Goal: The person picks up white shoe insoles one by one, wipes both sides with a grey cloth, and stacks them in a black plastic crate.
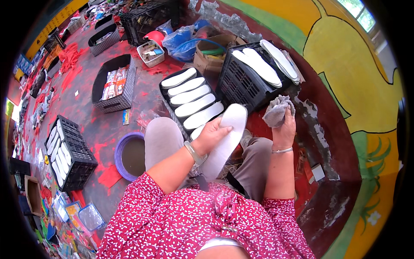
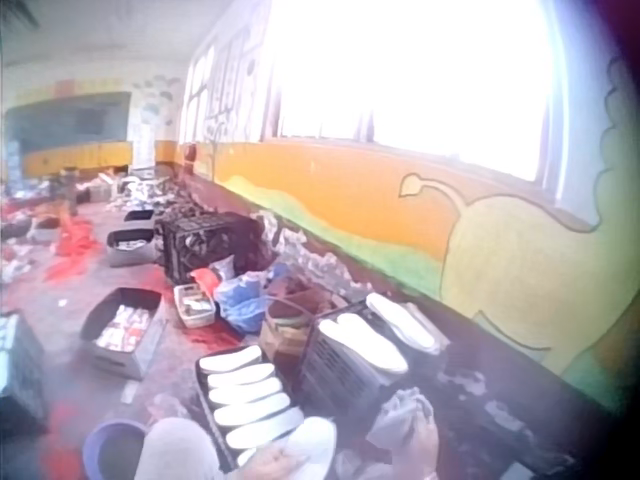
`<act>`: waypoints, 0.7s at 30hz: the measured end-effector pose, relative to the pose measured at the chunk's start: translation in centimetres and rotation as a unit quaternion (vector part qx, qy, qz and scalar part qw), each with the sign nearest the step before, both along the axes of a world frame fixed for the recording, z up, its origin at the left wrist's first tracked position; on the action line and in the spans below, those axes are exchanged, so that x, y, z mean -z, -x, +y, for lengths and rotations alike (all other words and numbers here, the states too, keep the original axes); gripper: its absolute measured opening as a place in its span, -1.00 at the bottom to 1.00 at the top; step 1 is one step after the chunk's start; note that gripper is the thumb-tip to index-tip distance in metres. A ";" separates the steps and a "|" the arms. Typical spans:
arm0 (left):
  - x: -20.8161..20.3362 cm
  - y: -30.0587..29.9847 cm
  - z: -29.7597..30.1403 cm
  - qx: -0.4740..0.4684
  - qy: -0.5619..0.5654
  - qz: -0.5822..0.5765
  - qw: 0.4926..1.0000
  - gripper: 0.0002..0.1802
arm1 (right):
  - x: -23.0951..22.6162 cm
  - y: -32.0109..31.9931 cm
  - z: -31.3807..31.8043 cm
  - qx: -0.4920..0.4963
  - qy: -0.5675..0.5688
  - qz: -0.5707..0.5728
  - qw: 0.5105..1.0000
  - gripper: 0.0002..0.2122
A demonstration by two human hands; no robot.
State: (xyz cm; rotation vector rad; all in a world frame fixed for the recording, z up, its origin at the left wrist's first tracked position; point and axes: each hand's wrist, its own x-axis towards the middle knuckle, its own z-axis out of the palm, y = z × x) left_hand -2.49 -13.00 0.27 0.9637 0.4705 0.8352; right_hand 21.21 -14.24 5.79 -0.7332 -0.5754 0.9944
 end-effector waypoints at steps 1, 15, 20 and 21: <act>-0.2 0.2 0.5 -0.013 0.004 -0.005 1.000 -0.71 | -0.1 0.3 -0.2 -0.034 -0.015 0.020 0.999 -0.79; 2.0 -1.0 1.0 -0.219 -0.115 0.029 0.968 -0.78 | 2.9 11.0 0.6 -0.042 0.062 -0.240 0.968 -0.74; 1.8 -0.7 0.8 -0.226 -0.163 0.125 0.952 -0.72 | 3.4 11.0 0.0 -0.037 0.073 -0.244 0.966 -0.80; 1.9 -0.6 0.7 -0.227 -0.160 0.122 0.953 -0.72 | 3.5 10.9 -0.2 -0.047 0.072 -0.232 0.969 -0.80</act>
